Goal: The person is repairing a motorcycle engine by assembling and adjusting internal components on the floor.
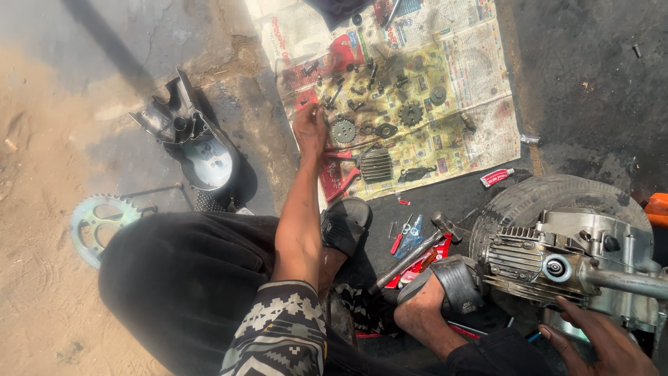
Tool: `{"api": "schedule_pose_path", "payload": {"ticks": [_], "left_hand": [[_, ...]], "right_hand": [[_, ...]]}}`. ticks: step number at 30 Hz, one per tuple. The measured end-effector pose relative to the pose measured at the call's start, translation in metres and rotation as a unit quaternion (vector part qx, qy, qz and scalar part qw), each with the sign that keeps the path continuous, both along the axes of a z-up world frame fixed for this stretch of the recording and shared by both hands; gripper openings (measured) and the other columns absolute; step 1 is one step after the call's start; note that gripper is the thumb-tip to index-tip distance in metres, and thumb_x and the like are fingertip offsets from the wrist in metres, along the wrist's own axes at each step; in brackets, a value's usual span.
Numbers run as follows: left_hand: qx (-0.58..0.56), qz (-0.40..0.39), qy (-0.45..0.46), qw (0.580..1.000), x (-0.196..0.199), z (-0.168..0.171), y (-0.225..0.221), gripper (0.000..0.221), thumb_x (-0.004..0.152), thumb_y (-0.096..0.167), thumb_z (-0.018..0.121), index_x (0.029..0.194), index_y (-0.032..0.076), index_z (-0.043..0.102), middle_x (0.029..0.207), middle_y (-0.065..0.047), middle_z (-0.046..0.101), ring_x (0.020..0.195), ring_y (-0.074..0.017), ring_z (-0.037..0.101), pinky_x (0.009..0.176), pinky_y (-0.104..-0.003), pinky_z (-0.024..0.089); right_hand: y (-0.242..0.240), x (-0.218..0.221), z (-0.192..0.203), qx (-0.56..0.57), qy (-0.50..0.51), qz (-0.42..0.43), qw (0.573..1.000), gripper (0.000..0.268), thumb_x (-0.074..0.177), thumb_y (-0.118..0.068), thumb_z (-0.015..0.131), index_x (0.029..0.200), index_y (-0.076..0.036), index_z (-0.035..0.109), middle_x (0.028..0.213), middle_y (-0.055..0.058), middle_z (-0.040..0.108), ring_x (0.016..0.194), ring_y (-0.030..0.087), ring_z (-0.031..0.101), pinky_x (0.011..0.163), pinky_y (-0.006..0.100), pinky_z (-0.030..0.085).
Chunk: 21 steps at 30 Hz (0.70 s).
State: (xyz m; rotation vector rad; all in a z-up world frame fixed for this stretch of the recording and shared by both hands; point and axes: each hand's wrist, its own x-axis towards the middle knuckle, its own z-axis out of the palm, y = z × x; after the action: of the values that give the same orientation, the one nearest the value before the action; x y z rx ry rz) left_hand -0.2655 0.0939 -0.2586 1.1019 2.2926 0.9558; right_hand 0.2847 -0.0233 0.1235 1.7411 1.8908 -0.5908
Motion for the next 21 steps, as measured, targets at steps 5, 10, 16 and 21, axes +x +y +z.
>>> {"api": "schedule_pose_path", "payload": {"ticks": [5,10,16,21], "left_hand": [[0.159,0.302,-0.264,0.902,-0.017,-0.077,0.048,0.025,0.099,0.023,0.056,0.099,0.001,0.065,0.081,-0.009,0.063,0.074,-0.0256,0.061,0.069,-0.046,0.048],[0.113,0.3,-0.282,0.904,-0.025,-0.031,0.073,0.029,0.094,0.028,0.065,0.099,0.001,0.074,0.076,-0.009,0.066,0.071,-0.024,0.061,0.072,-0.045,0.048],[-0.004,0.16,0.012,0.987,-0.02,-0.012,0.068,0.037,0.074,0.022,0.082,0.107,0.008,0.078,0.106,-0.02,0.073,0.099,-0.0383,0.066,0.089,-0.048,0.051],[-0.084,0.155,-0.026,0.984,-0.01,-0.002,0.072,0.027,0.082,0.024,0.078,0.106,0.012,0.079,0.109,-0.016,0.075,0.103,-0.0347,0.069,0.091,-0.045,0.051]], "right_hand": [[0.001,0.005,0.001,-0.006,-0.018,0.004,1.0,0.06,0.08,-0.037,0.082,0.133,-0.014,0.066,0.11,0.012,0.078,0.109,0.025,0.077,0.097,0.044,0.064],[-0.003,0.012,0.002,0.038,0.01,-0.018,0.999,0.059,0.08,-0.036,0.08,0.133,-0.014,0.068,0.111,0.013,0.078,0.11,0.026,0.076,0.099,0.044,0.064],[0.002,0.0,0.014,0.03,-0.029,-0.011,0.999,0.056,0.081,-0.039,0.081,0.131,-0.018,0.069,0.108,0.008,0.078,0.109,0.022,0.077,0.095,0.041,0.064],[0.019,-0.031,0.037,0.057,-0.024,-0.027,0.998,0.06,0.078,-0.044,0.081,0.131,-0.02,0.067,0.11,0.006,0.077,0.1,0.02,0.078,0.086,0.039,0.065]]}}
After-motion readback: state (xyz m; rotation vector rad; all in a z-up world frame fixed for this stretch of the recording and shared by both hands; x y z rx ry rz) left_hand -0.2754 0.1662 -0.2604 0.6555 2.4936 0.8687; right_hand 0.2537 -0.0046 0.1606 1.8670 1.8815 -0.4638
